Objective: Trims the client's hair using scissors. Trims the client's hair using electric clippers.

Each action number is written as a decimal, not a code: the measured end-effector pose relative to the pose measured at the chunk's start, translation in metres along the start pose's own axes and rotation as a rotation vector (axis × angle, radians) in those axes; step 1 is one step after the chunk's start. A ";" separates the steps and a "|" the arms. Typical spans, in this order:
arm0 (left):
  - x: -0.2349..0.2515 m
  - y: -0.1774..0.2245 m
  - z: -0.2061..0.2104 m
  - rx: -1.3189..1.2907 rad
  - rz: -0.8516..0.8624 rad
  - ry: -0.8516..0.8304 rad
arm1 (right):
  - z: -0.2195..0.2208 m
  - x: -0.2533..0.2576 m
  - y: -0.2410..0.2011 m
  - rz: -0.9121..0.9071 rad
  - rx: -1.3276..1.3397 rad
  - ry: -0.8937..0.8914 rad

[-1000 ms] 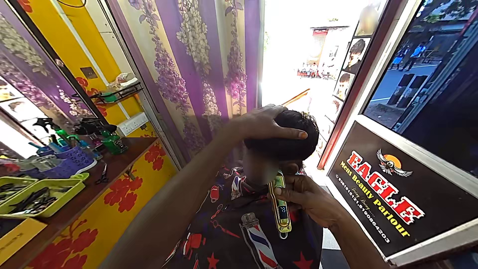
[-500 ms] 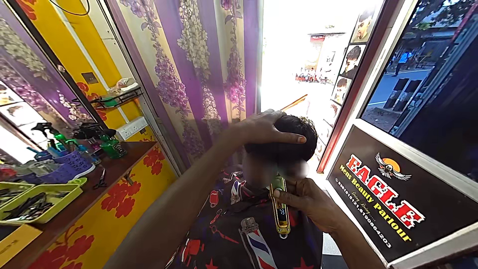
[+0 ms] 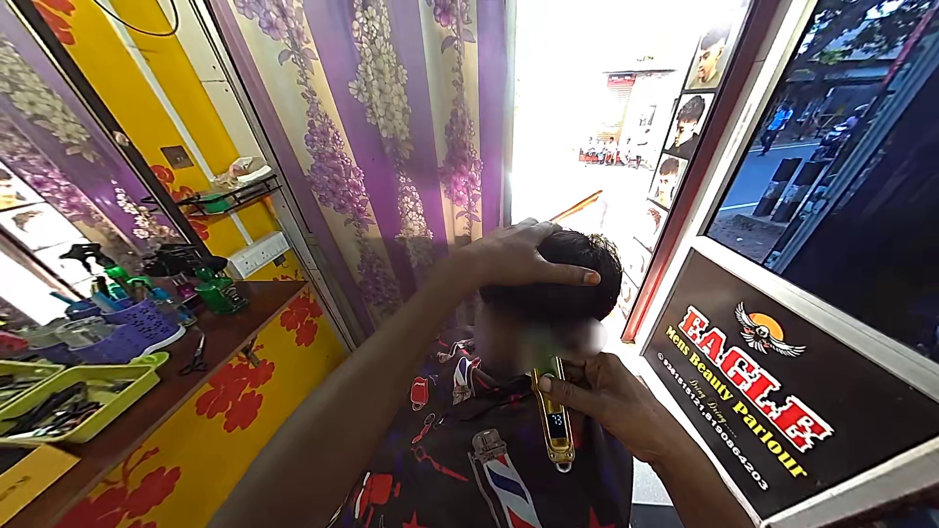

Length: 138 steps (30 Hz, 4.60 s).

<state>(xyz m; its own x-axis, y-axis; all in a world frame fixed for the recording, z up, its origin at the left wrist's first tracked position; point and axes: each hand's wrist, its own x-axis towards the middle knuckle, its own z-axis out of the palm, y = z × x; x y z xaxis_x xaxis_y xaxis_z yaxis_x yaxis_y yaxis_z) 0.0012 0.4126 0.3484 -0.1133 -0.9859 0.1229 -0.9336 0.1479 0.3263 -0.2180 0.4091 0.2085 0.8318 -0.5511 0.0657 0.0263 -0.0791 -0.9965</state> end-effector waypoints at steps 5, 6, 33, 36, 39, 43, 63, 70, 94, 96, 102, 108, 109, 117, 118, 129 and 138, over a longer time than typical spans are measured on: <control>0.000 0.001 0.001 0.006 -0.009 0.005 | 0.001 0.001 0.001 0.053 0.042 0.007; 0.000 0.001 0.001 0.008 -0.008 0.007 | 0.002 0.001 0.000 0.046 0.045 0.015; 0.000 0.000 0.003 -0.003 -0.024 0.019 | 0.001 -0.004 0.025 -0.077 -0.255 -0.146; 0.000 0.000 0.003 0.000 -0.020 0.015 | 0.008 -0.018 0.027 -0.260 -0.791 -0.410; 0.001 -0.001 0.003 0.005 -0.014 0.011 | 0.022 -0.029 0.024 -0.209 -1.007 -0.415; 0.002 -0.002 0.004 -0.005 -0.021 0.017 | 0.022 -0.017 0.039 -0.129 -0.523 -0.201; 0.000 0.000 0.003 0.011 -0.055 0.009 | -0.008 -0.004 0.012 0.019 0.172 -0.046; 0.000 0.001 0.003 0.026 -0.048 0.007 | -0.012 -0.007 0.007 -0.016 0.142 0.006; 0.000 0.001 0.004 0.013 -0.037 0.017 | 0.000 -0.001 0.009 -0.061 0.102 0.037; -0.001 0.002 0.003 0.010 -0.039 0.017 | 0.000 -0.002 0.008 -0.032 0.096 0.033; -0.004 0.005 0.001 0.017 -0.063 0.008 | 0.001 -0.001 0.011 -0.081 0.129 0.054; -0.004 0.006 0.003 0.023 -0.091 0.018 | 0.004 -0.001 0.025 -0.098 0.000 -0.009; -0.004 0.006 0.003 0.025 -0.099 0.016 | 0.008 -0.003 0.027 -0.142 -0.104 0.033; -0.004 0.017 0.002 0.022 -0.189 0.013 | 0.051 -0.013 0.033 -0.253 0.189 0.056; -0.004 0.018 0.002 0.018 -0.197 0.014 | 0.055 -0.011 0.033 -0.219 0.287 0.004; -0.005 0.019 0.003 0.014 -0.236 0.026 | 0.052 0.010 0.010 -0.034 0.371 0.038; -0.003 0.015 0.004 0.020 -0.237 0.035 | 0.046 0.014 0.008 -0.042 0.360 0.048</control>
<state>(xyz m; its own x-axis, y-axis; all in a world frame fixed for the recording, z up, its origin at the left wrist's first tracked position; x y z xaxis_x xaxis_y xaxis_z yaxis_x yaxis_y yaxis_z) -0.0142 0.4173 0.3495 0.1212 -0.9896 0.0778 -0.9394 -0.0890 0.3312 -0.1803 0.4391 0.1990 0.7989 -0.5930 0.1008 0.2605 0.1901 -0.9466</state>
